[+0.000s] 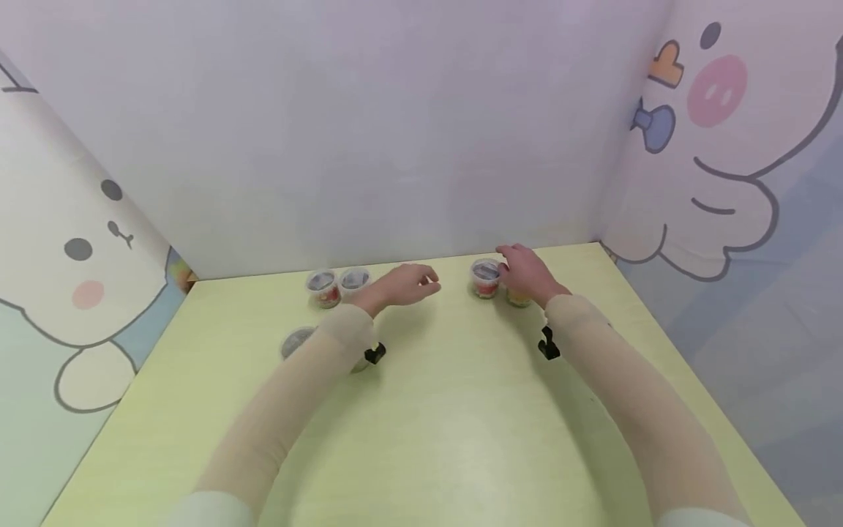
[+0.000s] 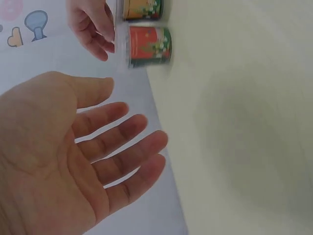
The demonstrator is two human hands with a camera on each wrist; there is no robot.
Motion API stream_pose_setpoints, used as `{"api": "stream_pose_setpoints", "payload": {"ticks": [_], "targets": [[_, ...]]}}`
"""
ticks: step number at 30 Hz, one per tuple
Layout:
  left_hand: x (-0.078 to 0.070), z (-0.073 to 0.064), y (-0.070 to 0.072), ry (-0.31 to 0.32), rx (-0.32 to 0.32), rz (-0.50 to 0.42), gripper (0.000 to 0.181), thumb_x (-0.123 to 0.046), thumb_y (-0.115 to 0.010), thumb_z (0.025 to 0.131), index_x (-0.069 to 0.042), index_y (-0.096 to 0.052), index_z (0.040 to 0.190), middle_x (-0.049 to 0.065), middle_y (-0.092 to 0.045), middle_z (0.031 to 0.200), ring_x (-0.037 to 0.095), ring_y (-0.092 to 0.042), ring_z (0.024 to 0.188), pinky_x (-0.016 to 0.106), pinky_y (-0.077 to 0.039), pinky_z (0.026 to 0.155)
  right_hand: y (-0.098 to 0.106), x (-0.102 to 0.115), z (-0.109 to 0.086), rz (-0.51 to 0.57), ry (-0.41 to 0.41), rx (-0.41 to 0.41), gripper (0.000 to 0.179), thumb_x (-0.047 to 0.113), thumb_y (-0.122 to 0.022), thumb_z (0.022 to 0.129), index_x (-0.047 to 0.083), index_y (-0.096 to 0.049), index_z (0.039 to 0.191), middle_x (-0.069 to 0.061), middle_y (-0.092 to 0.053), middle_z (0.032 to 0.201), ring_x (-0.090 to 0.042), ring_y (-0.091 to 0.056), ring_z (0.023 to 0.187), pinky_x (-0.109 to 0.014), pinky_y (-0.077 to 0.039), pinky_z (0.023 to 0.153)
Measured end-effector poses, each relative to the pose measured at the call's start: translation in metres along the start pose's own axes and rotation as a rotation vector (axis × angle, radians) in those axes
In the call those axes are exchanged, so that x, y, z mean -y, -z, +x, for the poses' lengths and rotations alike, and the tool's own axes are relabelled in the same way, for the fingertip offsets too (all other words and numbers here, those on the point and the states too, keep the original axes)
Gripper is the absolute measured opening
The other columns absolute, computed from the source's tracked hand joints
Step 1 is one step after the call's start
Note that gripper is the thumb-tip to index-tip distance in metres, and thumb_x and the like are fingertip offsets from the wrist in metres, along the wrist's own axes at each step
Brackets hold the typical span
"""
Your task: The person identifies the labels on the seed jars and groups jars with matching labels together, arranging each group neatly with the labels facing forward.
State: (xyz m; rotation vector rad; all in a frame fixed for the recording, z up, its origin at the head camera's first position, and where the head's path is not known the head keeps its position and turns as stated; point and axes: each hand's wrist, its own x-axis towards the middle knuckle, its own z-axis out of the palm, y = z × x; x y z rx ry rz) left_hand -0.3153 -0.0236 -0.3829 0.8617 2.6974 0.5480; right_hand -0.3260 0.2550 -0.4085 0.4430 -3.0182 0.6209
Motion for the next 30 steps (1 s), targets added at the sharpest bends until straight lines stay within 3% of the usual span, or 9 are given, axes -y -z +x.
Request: {"api": "stream_pose_setpoints", "payload": {"ticks": [6, 10, 16, 23, 30], "targets": [[-0.016, 0.027, -0.026, 0.024, -0.122, -0.128, 0.044, -0.028, -0.048, 0.108, -0.001, -0.052, 0.142, 0.016, -0.060, 0.135, 0.026, -0.058, 0.123, 0.037, -0.046, 0.102, -0.009, -0.012, -0.003, 0.034, 0.009, -0.074, 0.042, 0.015, -0.044, 0.106, -0.011, -0.052, 0.138, -0.033, -0.057, 0.131, -0.047, -0.055, 0.117, -0.061, -0.042, 0.100], [-0.023, 0.040, -0.040, 0.043, -0.184, -0.181, 0.048, -0.029, -0.048, 0.108, -0.001, -0.047, 0.147, 0.016, -0.056, 0.142, 0.025, -0.055, 0.128, 0.036, -0.044, 0.105, -0.015, -0.011, -0.003, 0.010, -0.010, -0.059, 0.045, 0.018, -0.040, 0.108, -0.011, -0.051, 0.140, -0.033, -0.056, 0.134, -0.049, -0.054, 0.121, -0.061, -0.039, 0.104], [-0.033, 0.051, -0.054, 0.038, -0.191, -0.216, 0.061, -0.032, -0.049, 0.107, -0.001, -0.032, 0.156, 0.016, -0.048, 0.151, 0.026, -0.049, 0.136, 0.037, -0.041, 0.110, -0.020, -0.009, -0.004, -0.030, -0.056, -0.024, 0.047, 0.024, -0.036, 0.109, -0.005, -0.050, 0.144, -0.030, -0.058, 0.135, -0.049, -0.056, 0.121, -0.062, -0.041, 0.103], [-0.038, 0.057, -0.063, 0.015, -0.181, -0.269, 0.062, -0.029, -0.049, 0.108, -0.001, -0.027, 0.158, 0.015, -0.043, 0.155, 0.026, -0.043, 0.141, 0.038, -0.040, 0.112, -0.031, -0.014, -0.004, -0.059, -0.101, -0.117, 0.046, 0.028, -0.037, 0.108, 0.002, -0.056, 0.141, -0.027, -0.066, 0.121, -0.043, -0.064, 0.100, -0.057, -0.051, 0.082], [-0.035, 0.060, -0.071, 0.021, -0.225, -0.279, 0.061, -0.026, -0.050, 0.107, -0.001, -0.027, 0.158, 0.016, -0.046, 0.151, 0.025, -0.049, 0.134, 0.037, -0.044, 0.106, -0.036, -0.009, -0.009, -0.053, -0.144, -0.192, 0.045, 0.030, -0.038, 0.105, 0.007, -0.063, 0.135, -0.022, -0.070, 0.106, -0.037, -0.063, 0.089, -0.051, -0.049, 0.069]]}}
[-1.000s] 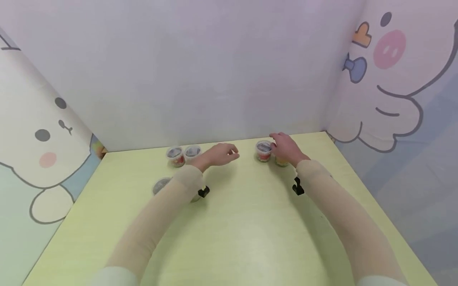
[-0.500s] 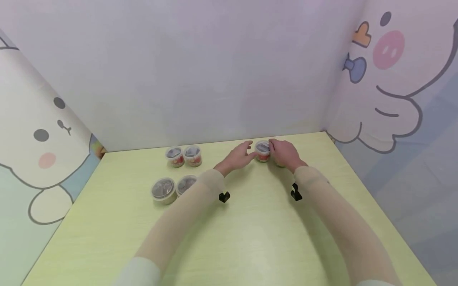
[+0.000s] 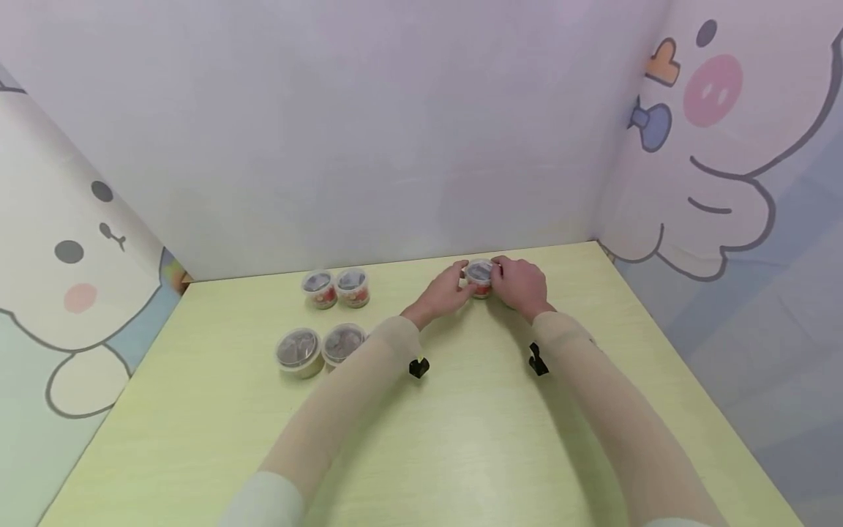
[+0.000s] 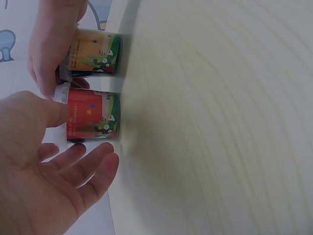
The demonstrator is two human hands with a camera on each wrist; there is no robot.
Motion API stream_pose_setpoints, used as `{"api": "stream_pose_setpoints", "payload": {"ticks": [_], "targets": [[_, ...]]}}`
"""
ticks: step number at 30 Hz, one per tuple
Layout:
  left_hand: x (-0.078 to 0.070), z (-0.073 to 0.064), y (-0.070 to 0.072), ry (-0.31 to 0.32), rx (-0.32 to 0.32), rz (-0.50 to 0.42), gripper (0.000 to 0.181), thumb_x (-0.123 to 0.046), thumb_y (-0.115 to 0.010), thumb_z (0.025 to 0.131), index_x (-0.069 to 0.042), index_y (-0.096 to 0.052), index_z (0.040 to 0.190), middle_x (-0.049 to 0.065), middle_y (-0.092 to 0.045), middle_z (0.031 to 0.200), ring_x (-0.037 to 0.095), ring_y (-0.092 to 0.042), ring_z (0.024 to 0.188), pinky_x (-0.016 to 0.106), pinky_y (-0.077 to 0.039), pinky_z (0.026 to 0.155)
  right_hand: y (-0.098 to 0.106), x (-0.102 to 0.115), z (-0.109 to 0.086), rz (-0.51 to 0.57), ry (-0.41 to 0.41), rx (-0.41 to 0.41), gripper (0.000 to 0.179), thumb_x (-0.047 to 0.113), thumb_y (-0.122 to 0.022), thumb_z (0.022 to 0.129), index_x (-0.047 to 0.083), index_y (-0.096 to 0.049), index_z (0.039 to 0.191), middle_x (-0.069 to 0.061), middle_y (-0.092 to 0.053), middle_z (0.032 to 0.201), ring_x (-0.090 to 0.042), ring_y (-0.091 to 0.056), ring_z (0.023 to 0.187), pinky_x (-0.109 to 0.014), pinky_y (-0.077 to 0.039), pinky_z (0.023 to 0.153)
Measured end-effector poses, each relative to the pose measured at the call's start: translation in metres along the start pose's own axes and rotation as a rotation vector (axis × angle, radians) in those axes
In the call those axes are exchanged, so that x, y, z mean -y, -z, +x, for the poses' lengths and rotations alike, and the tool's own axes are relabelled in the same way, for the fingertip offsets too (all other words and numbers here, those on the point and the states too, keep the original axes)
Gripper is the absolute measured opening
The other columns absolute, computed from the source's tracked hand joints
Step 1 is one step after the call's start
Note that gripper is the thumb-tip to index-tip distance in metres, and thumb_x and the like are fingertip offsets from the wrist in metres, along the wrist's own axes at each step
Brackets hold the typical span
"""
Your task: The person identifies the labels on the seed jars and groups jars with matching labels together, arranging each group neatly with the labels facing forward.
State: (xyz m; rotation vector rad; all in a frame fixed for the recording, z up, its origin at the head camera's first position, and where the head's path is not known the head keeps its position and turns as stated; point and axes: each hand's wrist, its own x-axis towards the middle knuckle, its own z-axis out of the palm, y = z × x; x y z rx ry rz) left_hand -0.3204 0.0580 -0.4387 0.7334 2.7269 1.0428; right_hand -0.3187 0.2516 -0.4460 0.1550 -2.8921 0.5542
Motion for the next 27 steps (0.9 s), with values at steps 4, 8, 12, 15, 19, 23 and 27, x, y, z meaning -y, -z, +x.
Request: {"api": "stream_pose_setpoints", "payload": {"ticks": [4, 8, 12, 15, 19, 23, 27], "targets": [[0.0025, 0.0001, -0.0016, 0.000, -0.010, 0.000, 0.060, -0.025, -0.050, 0.108, -0.002, -0.027, 0.158, 0.015, -0.049, 0.149, 0.024, -0.051, 0.134, 0.035, -0.045, 0.106, -0.0007, 0.0003, -0.0001, 0.002, 0.000, -0.016, 0.044, 0.030, -0.039, 0.105, 0.007, -0.064, 0.133, -0.020, -0.070, 0.102, -0.036, -0.063, 0.085, -0.049, -0.049, 0.066], [0.0036, -0.0001, -0.0021, 0.000, -0.017, 0.002, 0.059, -0.024, -0.051, 0.107, -0.003, -0.029, 0.157, 0.014, -0.051, 0.147, 0.023, -0.052, 0.132, 0.035, -0.045, 0.105, -0.0007, 0.0018, -0.0007, -0.002, 0.003, -0.027, 0.044, 0.030, -0.040, 0.104, 0.008, -0.065, 0.132, -0.020, -0.071, 0.102, -0.036, -0.063, 0.085, -0.050, -0.049, 0.066], [0.0058, 0.0006, -0.0034, 0.015, -0.021, 0.022, 0.059, -0.022, -0.054, 0.106, -0.002, -0.030, 0.156, 0.014, -0.053, 0.146, 0.023, -0.054, 0.131, 0.034, -0.045, 0.106, -0.0021, 0.0034, -0.0017, -0.004, 0.002, -0.039, 0.043, 0.030, -0.041, 0.104, 0.008, -0.066, 0.131, -0.020, -0.071, 0.100, -0.037, -0.063, 0.086, -0.051, -0.049, 0.067], [0.0073, 0.0010, -0.0048, 0.035, -0.027, 0.038, 0.058, -0.020, -0.056, 0.105, -0.001, -0.033, 0.155, 0.013, -0.055, 0.144, 0.023, -0.055, 0.130, 0.035, -0.045, 0.106, -0.0036, 0.0042, -0.0023, -0.004, 0.004, -0.044, 0.043, 0.031, -0.040, 0.105, 0.008, -0.066, 0.130, -0.020, -0.071, 0.100, -0.037, -0.063, 0.087, -0.052, -0.049, 0.068], [0.0085, 0.0020, -0.0062, 0.049, -0.039, 0.047, 0.057, -0.022, -0.056, 0.105, -0.001, -0.035, 0.154, 0.013, -0.057, 0.142, 0.023, -0.056, 0.129, 0.035, -0.046, 0.105, -0.0050, 0.0050, -0.0021, -0.004, 0.012, -0.045, 0.043, 0.031, -0.040, 0.105, 0.008, -0.067, 0.131, -0.020, -0.071, 0.100, -0.037, -0.063, 0.087, -0.052, -0.049, 0.068], [0.0074, 0.0026, -0.0053, 0.056, -0.049, 0.039, 0.057, -0.025, -0.057, 0.105, -0.002, -0.037, 0.153, 0.013, -0.058, 0.141, 0.024, -0.058, 0.126, 0.036, -0.047, 0.104, -0.0045, 0.0032, -0.0008, -0.008, 0.042, -0.044, 0.042, 0.030, -0.042, 0.105, 0.007, -0.066, 0.131, -0.020, -0.071, 0.104, -0.038, -0.063, 0.089, -0.054, -0.049, 0.073], [0.0056, 0.0019, -0.0023, 0.043, -0.043, 0.049, 0.057, -0.027, -0.057, 0.105, -0.002, -0.037, 0.153, 0.013, -0.059, 0.139, 0.024, -0.059, 0.124, 0.036, -0.048, 0.103, -0.0015, 0.0004, -0.0011, -0.009, 0.096, -0.045, 0.042, 0.027, -0.043, 0.105, 0.004, -0.065, 0.132, -0.022, -0.070, 0.104, -0.038, -0.063, 0.087, -0.054, -0.050, 0.074]]}}
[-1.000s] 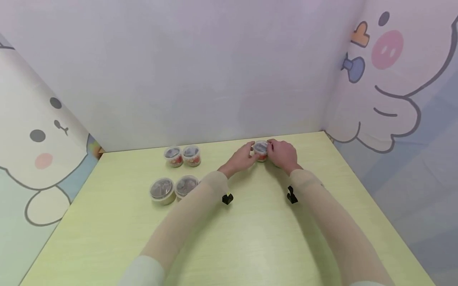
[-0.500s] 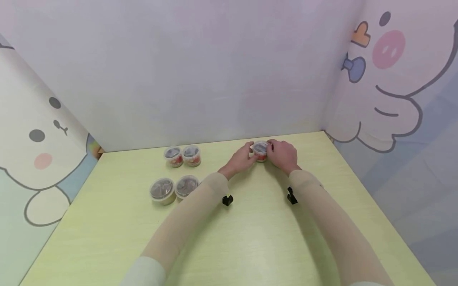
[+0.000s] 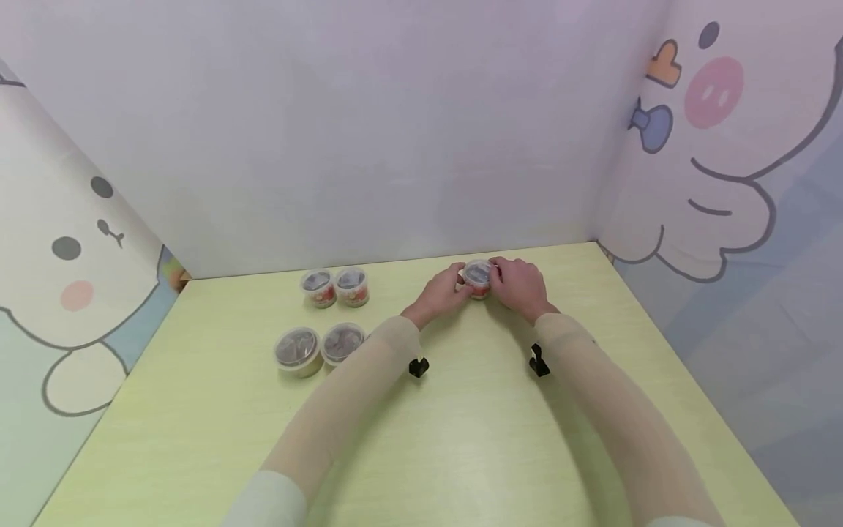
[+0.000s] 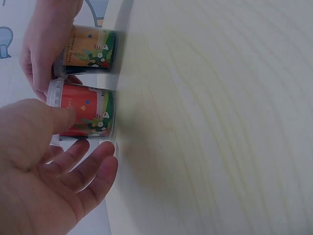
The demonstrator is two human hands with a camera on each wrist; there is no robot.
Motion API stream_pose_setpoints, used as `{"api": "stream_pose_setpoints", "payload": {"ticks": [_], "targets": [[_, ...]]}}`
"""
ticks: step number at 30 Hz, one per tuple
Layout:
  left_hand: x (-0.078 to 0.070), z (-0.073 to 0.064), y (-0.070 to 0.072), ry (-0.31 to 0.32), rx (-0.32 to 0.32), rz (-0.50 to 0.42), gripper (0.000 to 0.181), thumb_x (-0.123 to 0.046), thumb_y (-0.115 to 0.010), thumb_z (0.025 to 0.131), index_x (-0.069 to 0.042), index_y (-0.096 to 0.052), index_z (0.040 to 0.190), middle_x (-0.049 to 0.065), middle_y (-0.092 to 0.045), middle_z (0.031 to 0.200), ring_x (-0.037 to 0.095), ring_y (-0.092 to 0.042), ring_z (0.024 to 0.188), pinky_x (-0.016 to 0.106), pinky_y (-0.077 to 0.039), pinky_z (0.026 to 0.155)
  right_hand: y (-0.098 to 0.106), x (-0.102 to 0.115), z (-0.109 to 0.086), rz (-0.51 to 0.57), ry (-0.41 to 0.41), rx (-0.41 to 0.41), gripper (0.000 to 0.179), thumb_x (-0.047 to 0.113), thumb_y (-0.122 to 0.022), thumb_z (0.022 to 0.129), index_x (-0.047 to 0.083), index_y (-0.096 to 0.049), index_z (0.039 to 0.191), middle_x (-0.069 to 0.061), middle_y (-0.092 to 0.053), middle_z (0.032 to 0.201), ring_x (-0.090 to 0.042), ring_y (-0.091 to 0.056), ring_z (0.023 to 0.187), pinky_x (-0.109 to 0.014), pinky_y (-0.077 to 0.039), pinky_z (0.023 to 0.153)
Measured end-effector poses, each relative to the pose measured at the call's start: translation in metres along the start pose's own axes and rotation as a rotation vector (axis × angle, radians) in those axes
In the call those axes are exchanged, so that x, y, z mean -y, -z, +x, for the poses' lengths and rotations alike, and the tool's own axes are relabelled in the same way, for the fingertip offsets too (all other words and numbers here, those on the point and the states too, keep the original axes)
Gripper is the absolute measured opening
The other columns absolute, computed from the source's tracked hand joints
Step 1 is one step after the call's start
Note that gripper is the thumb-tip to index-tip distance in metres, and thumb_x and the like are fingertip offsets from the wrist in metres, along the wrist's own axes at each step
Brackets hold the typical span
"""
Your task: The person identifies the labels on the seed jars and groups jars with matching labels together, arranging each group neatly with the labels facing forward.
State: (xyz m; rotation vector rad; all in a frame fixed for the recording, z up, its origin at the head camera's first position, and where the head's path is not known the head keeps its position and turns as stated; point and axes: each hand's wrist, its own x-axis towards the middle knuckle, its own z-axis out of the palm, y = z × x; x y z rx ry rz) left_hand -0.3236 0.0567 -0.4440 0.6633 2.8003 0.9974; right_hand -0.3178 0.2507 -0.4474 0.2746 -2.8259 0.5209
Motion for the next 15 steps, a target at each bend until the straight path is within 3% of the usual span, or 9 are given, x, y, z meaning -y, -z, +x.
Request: {"api": "stream_pose_setpoints", "payload": {"ticks": [5, 8, 15], "targets": [[0.001, -0.004, 0.006, -0.018, 0.014, -0.019, 0.056, -0.026, -0.057, 0.106, -0.004, -0.037, 0.153, 0.012, -0.059, 0.138, 0.023, -0.059, 0.121, 0.035, -0.049, 0.100, 0.006, 0.003, 0.001, 0.053, 0.067, -0.001, 0.041, 0.022, -0.043, 0.105, -0.002, -0.064, 0.131, -0.024, -0.070, 0.099, -0.036, -0.060, 0.081, -0.051, -0.048, 0.071], [0.001, -0.005, 0.012, -0.035, 0.006, -0.029, 0.057, -0.027, -0.056, 0.105, -0.004, -0.037, 0.153, 0.012, -0.059, 0.135, 0.022, -0.059, 0.118, 0.034, -0.049, 0.097, 0.011, 0.006, 0.003, 0.100, 0.110, -0.016, 0.041, 0.022, -0.044, 0.106, -0.004, -0.064, 0.130, -0.024, -0.070, 0.098, -0.038, -0.061, 0.084, -0.054, -0.048, 0.077], [-0.001, -0.015, 0.035, -0.108, -0.004, -0.079, 0.058, -0.031, -0.059, 0.105, -0.007, -0.038, 0.154, 0.008, -0.061, 0.125, 0.018, -0.063, 0.098, 0.030, -0.052, 0.080, 0.022, 0.009, 0.004, 0.257, 0.152, -0.042, 0.044, 0.029, -0.045, 0.110, -0.004, -0.061, 0.135, -0.026, -0.064, 0.129, -0.045, -0.060, 0.117, -0.061, -0.045, 0.098]]}}
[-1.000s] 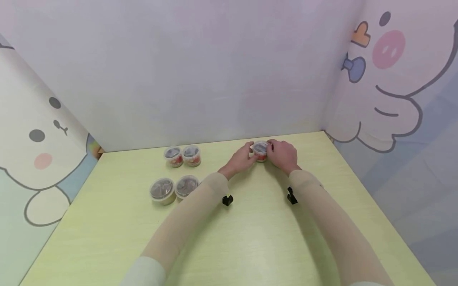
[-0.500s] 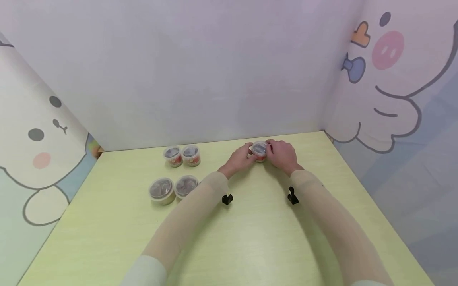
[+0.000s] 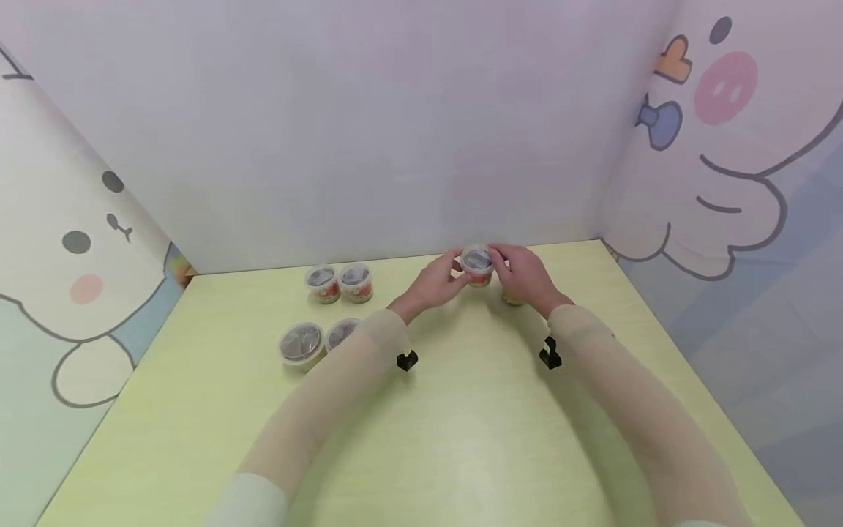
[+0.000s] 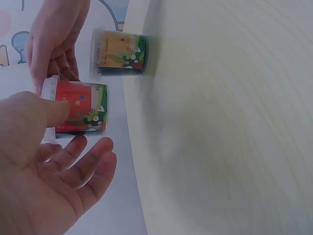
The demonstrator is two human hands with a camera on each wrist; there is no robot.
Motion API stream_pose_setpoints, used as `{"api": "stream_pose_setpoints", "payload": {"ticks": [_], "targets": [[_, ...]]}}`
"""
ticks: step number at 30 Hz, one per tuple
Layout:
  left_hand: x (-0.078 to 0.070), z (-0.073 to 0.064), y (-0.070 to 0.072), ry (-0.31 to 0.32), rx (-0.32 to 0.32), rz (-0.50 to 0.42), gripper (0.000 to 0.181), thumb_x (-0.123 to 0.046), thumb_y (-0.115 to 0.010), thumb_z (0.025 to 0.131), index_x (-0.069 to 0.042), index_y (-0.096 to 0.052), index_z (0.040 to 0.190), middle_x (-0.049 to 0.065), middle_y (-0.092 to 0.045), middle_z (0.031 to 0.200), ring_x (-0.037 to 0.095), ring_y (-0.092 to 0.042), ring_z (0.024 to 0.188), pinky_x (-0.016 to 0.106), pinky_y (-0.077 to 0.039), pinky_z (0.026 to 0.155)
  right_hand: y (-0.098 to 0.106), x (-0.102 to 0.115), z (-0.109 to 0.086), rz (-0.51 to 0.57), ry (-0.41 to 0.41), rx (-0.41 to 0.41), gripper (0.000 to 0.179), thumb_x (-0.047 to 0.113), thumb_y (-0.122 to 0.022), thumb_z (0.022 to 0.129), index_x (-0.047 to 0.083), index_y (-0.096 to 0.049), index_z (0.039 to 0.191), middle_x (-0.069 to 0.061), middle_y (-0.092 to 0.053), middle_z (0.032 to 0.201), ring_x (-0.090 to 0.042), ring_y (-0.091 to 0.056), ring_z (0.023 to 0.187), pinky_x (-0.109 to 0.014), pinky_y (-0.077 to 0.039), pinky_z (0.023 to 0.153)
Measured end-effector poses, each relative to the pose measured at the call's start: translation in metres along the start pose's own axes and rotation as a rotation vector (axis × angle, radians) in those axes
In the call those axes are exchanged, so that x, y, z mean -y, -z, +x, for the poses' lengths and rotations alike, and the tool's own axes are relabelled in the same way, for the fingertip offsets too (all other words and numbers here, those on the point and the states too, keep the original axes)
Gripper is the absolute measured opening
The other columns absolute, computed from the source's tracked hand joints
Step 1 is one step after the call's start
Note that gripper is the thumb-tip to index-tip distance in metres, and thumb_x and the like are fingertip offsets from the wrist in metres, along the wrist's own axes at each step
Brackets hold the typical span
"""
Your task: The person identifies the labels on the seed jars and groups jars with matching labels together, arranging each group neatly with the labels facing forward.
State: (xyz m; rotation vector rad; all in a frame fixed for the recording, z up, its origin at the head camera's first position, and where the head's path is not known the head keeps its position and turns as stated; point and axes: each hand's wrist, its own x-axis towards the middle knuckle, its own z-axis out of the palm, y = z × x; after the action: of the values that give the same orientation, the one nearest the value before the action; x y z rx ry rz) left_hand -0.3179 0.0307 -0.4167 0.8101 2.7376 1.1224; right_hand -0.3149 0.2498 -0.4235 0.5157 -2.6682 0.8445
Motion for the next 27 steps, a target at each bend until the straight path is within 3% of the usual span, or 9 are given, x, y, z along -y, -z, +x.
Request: {"api": "stream_pose_setpoints", "payload": {"ticks": [4, 10, 14, 21, 27], "targets": [[-0.003, -0.012, 0.018, -0.027, -0.005, -0.061, 0.057, -0.035, -0.059, 0.104, -0.010, -0.041, 0.152, 0.003, -0.060, 0.122, 0.013, -0.062, 0.091, 0.027, -0.053, 0.074, 0.004, 0.011, -0.003, 0.135, 0.025, 0.025, 0.047, 0.030, -0.043, 0.111, -0.003, -0.054, 0.142, -0.025, -0.060, 0.133, -0.042, -0.060, 0.114, -0.060, -0.048, 0.094], [0.000, -0.042, 0.047, -0.060, 0.063, -0.164, 0.059, -0.040, -0.057, 0.104, -0.015, -0.039, 0.154, 0.002, -0.060, 0.122, 0.016, -0.066, 0.096, 0.031, -0.056, 0.078, 0.012, 0.035, -0.014, 0.439, 0.069, 0.223, 0.052, 0.021, -0.046, 0.110, 0.007, -0.034, 0.158, -0.018, -0.049, 0.133, -0.034, -0.060, 0.110, -0.046, -0.056, 0.089], [0.001, -0.060, 0.062, -0.077, 0.093, -0.202, 0.059, -0.043, -0.057, 0.104, -0.016, -0.039, 0.153, 0.001, -0.060, 0.120, 0.015, -0.066, 0.092, 0.032, -0.056, 0.077, 0.016, 0.053, -0.022, 0.535, 0.057, 0.318, 0.060, 0.020, -0.052, 0.108, 0.013, -0.026, 0.162, -0.013, -0.042, 0.147, -0.032, -0.058, 0.118, -0.033, -0.056, 0.089], [-0.003, -0.089, 0.079, -0.092, 0.081, -0.220, 0.054, -0.043, -0.056, 0.104, -0.018, -0.042, 0.150, 0.000, -0.061, 0.119, 0.015, -0.065, 0.091, 0.031, -0.056, 0.076, 0.018, 0.081, -0.028, 0.729, 0.008, 0.387, 0.060, 0.024, -0.050, 0.109, 0.011, -0.025, 0.162, -0.016, -0.041, 0.152, -0.025, -0.056, 0.124, -0.041, -0.054, 0.096], [-0.006, -0.111, 0.087, -0.054, 0.053, -0.229, 0.058, -0.042, -0.054, 0.105, -0.013, -0.039, 0.153, 0.002, -0.062, 0.117, 0.015, -0.067, 0.089, 0.031, -0.056, 0.074, 0.013, 0.098, -0.033, 0.962, -0.065, 0.450, 0.060, 0.028, -0.045, 0.110, 0.013, -0.020, 0.163, -0.016, -0.035, 0.155, -0.025, -0.053, 0.128, -0.036, -0.052, 0.099]]}}
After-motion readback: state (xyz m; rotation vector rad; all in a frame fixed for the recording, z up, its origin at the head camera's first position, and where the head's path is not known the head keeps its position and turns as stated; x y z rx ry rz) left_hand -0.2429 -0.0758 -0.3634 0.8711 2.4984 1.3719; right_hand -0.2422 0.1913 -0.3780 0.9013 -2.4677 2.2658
